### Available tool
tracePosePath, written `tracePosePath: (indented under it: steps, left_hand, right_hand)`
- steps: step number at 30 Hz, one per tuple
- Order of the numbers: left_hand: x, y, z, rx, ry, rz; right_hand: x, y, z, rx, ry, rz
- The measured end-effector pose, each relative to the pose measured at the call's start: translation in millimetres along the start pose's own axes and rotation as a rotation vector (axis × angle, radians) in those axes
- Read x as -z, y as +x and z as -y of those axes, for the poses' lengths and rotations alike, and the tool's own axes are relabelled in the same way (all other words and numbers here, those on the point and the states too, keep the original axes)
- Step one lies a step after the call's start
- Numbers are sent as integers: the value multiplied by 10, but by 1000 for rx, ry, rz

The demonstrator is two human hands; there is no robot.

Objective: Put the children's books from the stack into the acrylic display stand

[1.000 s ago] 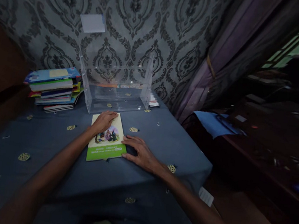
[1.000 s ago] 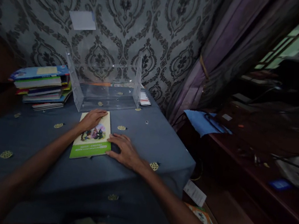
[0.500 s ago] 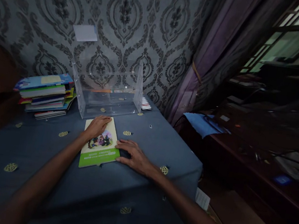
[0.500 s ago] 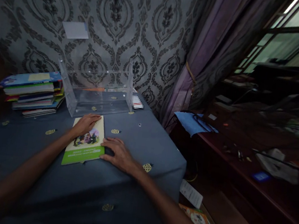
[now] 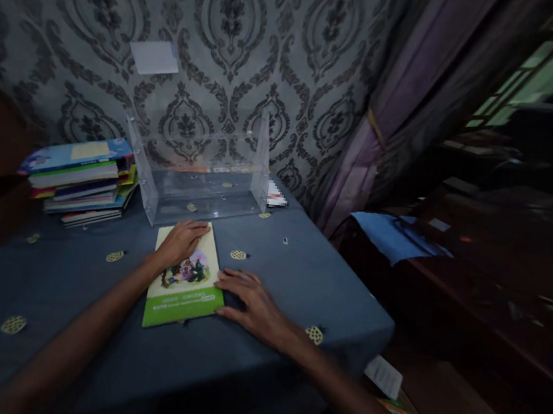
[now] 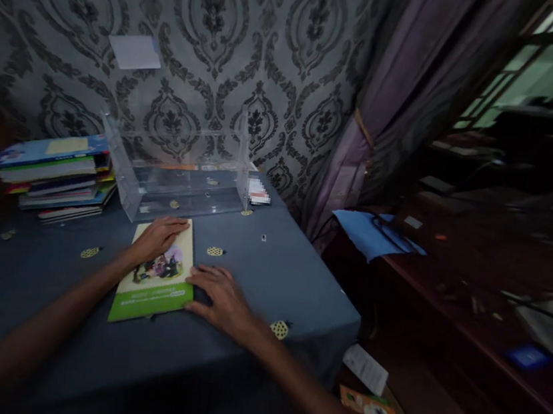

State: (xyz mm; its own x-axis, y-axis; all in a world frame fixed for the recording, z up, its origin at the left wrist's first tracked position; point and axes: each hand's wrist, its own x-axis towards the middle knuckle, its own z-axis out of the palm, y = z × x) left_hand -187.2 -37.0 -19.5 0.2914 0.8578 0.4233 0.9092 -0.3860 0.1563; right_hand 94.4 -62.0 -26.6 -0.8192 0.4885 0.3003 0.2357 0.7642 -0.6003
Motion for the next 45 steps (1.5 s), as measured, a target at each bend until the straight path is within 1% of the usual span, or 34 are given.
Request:
tracePosePath:
  steps: [2, 5, 11, 14, 16, 18, 20, 22, 24, 26, 27, 29, 31, 35, 40, 43, 45]
  left_hand:
    - [15, -19, -34, -12, -18, 17]
    - [52, -80, -119, -82, -70, 40]
    - [221, -311, -392, -218, -186, 124]
    - [305, -424, -517, -245, -216, 160]
    - [328, -470, -541, -255, -227, 175]
    - [322, -492, -480, -261, -236, 176]
    - [307, -500, -320, -244, -215, 162]
    - [305, -509, -86, -176, -157, 130]
    - [327, -533, 156, -74, -95, 95]
    - [368, -579, 333, -5, -68, 74]
    - [390, -612, 383, 10, -64, 65]
    - [434, -695, 399, 16, -68, 49]
    - [478, -798, 330, 11, -82, 40]
    - [587, -1033, 87, -33, -136, 47]
    - [742, -1344, -273, -96, -158, 52]
    - [795, -1514, -516, -101, -157, 69]
    - [810, -1575, -671, -104, -163, 70]
  right_hand:
    - [-14, 0, -34, 17, -9, 4]
    - [-24, 5, -74, 45, -18, 2]
    - [-33, -8, -114, 72, -50, -6]
    - [-34, -21, -126, 59, -46, -10]
    - [-25, -23, -126, 49, -43, -3]
    - [-8, -18, -119, 38, -45, 14]
    - [12, -8, -105, 34, -50, 29]
    - [30, 4, -88, 31, -52, 36]
    - [41, 16, -68, 20, -51, 43]
    - [47, 26, -44, 1, -56, 43]
    - [48, 30, -30, -7, -60, 43]
    - [49, 34, -6, -19, -68, 41]
    - [47, 35, 10, -25, -72, 39]
    - [32, 30, 1, -24, -66, 31]
    - [21, 17, -22, 5, -52, 35]
    - [16, 1, -34, 14, -63, 32]
    - [5, -8, -55, 39, -63, 15]
